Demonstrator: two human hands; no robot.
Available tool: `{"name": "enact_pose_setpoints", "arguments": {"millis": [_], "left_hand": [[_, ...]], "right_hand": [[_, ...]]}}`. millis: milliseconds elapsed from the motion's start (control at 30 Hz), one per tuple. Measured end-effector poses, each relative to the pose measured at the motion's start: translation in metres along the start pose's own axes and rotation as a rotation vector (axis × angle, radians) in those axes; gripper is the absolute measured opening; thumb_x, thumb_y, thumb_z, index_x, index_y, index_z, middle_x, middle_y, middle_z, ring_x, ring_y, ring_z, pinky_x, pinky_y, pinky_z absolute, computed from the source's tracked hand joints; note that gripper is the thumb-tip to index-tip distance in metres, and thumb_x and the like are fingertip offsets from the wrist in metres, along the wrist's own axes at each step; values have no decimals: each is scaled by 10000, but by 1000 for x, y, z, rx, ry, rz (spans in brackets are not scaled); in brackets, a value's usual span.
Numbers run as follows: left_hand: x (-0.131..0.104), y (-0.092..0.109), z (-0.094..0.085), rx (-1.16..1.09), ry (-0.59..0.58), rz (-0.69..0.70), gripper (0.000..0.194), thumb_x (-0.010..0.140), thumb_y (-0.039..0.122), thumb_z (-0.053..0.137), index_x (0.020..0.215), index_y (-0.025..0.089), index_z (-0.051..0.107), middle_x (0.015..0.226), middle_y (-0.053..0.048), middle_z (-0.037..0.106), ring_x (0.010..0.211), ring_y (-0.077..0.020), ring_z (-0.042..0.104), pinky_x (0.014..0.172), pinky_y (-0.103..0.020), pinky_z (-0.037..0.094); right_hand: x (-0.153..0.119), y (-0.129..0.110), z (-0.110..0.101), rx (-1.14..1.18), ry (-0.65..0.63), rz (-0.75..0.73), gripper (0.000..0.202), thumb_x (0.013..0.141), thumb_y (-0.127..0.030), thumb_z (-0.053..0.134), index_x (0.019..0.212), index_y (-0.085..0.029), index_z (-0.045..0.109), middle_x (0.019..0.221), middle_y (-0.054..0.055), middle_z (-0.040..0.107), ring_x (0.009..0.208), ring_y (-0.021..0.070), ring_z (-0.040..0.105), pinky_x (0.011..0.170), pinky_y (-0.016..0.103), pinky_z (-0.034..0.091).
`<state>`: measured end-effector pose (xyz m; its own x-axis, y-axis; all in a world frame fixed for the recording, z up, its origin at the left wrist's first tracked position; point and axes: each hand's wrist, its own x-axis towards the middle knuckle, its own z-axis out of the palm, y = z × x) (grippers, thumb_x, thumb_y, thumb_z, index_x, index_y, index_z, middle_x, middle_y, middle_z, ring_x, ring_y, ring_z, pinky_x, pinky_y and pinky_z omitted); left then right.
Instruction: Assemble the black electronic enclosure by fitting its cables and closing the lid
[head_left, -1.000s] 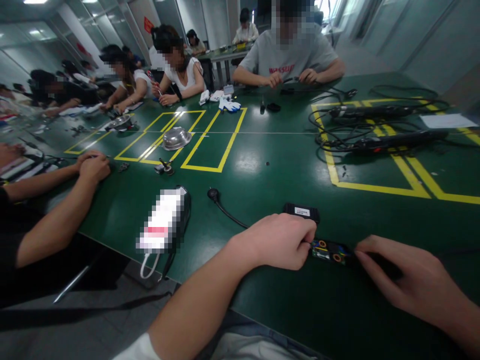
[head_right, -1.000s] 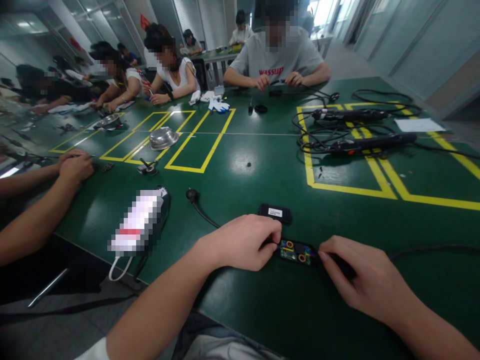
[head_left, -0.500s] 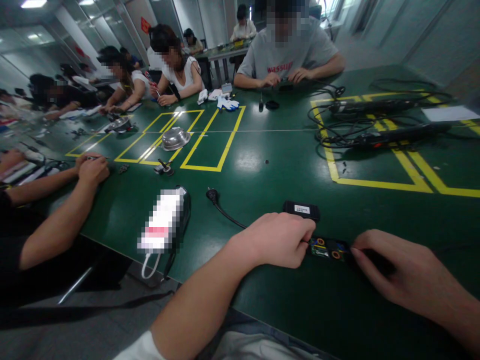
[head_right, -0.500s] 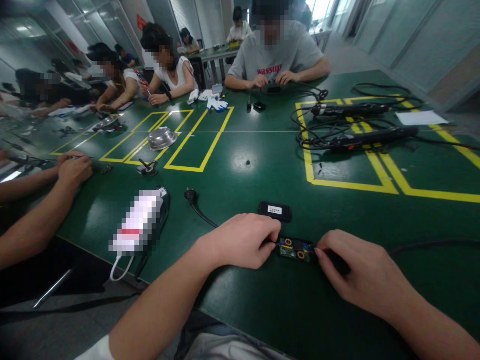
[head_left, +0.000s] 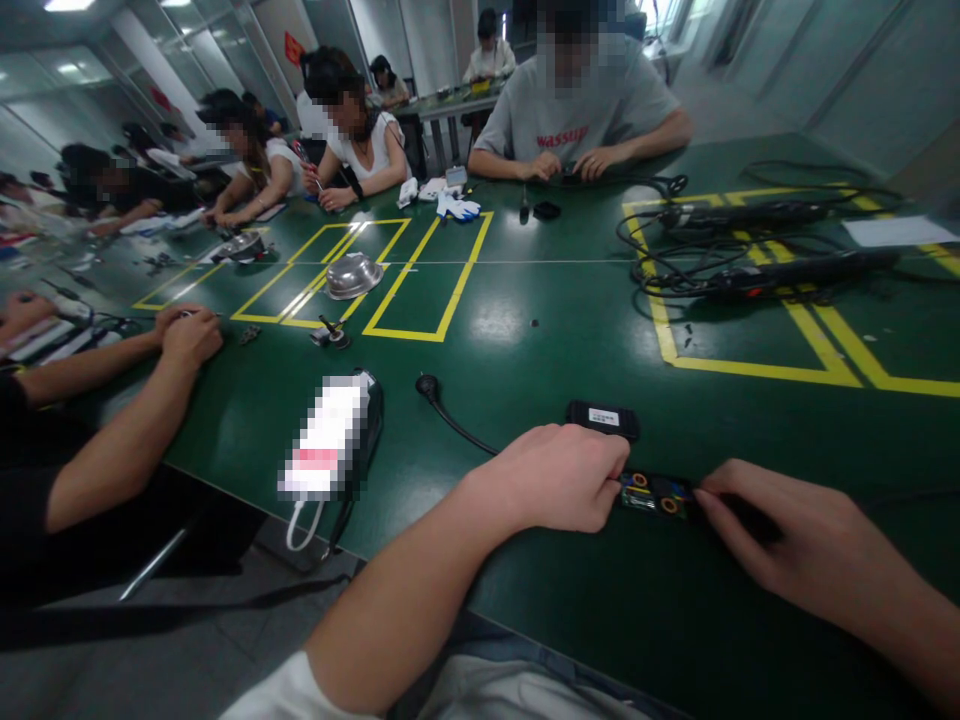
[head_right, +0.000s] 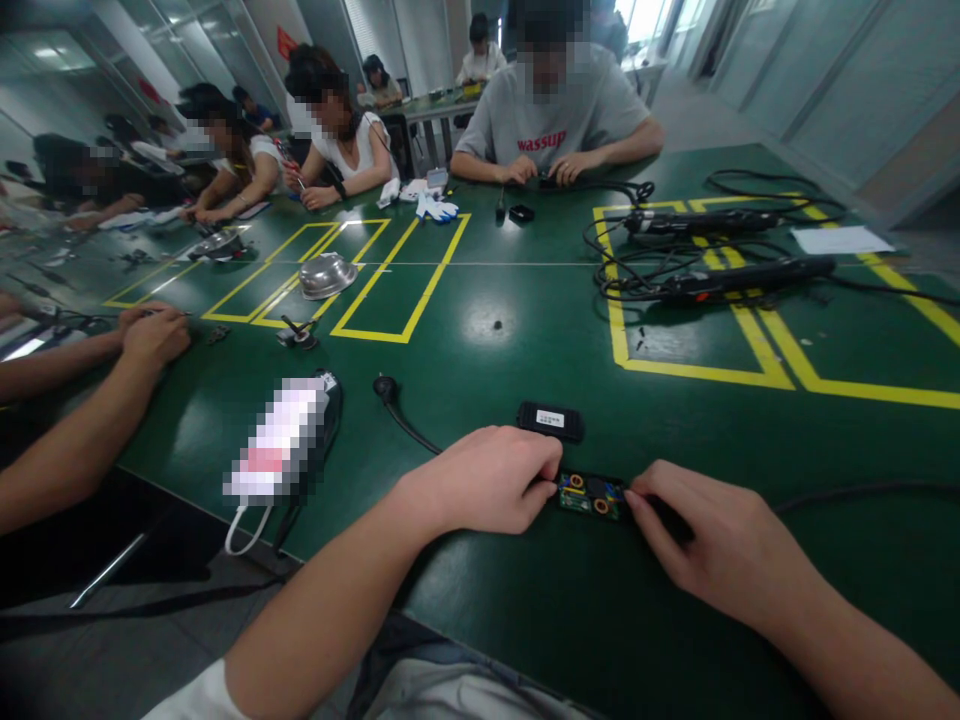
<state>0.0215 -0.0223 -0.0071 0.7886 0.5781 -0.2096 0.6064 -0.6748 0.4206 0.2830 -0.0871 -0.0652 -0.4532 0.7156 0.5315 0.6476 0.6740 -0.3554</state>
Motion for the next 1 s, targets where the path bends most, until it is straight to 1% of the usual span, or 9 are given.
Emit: {"name": "enact_pose_setpoints", "arguments": {"millis": [67,133,200,400,500,633,767,867,1000], "left_hand": [[1,-2,0,-40,-7,-17,71,1068,264,639,1047,216,687,1043,-63,808,956,-255,771,748,-341,534],[2,-5,1,-76,-8,-30,79,1068,285,666,1038,218,694,1001,-53,804,927,-243,768,718,-324,506],[3,-8,2,-89,-4,-28,91,1065,299,693,1020,220,695,976,-41,803,913,-233,768,699,-314,483],[3,-12,1,-72,13,18,119,1054,267,721,944,230,692,1037,-19,813,984,-224,762,734,-315,462],[2,-11,1,-22,34,43,139,1060,271,685,929,227,692,1038,-27,811,978,-229,756,723,-319,458],[2,-7,1,54,59,55,123,1029,263,668,914,224,688,1028,-40,806,973,-244,747,719,-333,478],[2,-5,2,64,77,46,73,1026,269,662,973,220,677,1091,-49,812,1010,-251,746,747,-345,498],[2,-6,1,31,57,28,54,1022,276,666,1005,225,661,1065,-42,806,964,-246,742,712,-344,470],[1,-9,-2,-98,13,56,80,988,169,646,939,231,632,935,3,759,842,-186,693,671,-307,418]], "right_hand": [[-5,-1,2,10,-24,54,251,1105,-321,594,866,-260,643,667,-28,652,465,136,613,443,252,473],[-11,-2,4,-5,-54,164,274,1129,-346,567,883,-254,643,710,-5,663,529,162,632,511,293,489],[-15,-2,6,-9,-64,203,293,1140,-352,551,879,-251,635,731,6,656,563,174,625,553,321,479],[-17,8,10,-54,-28,66,270,1112,-307,576,851,-252,619,732,12,607,585,178,567,544,321,431],[-16,8,10,-65,-40,62,262,1121,-312,557,876,-250,625,762,30,622,622,190,577,564,330,431],[-13,-1,8,-89,-58,150,285,1148,-313,493,902,-242,620,796,45,620,690,208,583,621,354,435],[-11,-3,4,-73,-96,198,351,1162,-362,467,882,-241,641,799,54,624,706,223,576,637,373,445],[-10,-2,2,-16,-107,211,396,1160,-425,465,858,-256,656,793,58,636,730,247,593,661,393,467],[-12,6,1,53,-113,228,379,1142,-445,504,842,-273,659,806,58,651,734,256,609,659,397,484]]}}
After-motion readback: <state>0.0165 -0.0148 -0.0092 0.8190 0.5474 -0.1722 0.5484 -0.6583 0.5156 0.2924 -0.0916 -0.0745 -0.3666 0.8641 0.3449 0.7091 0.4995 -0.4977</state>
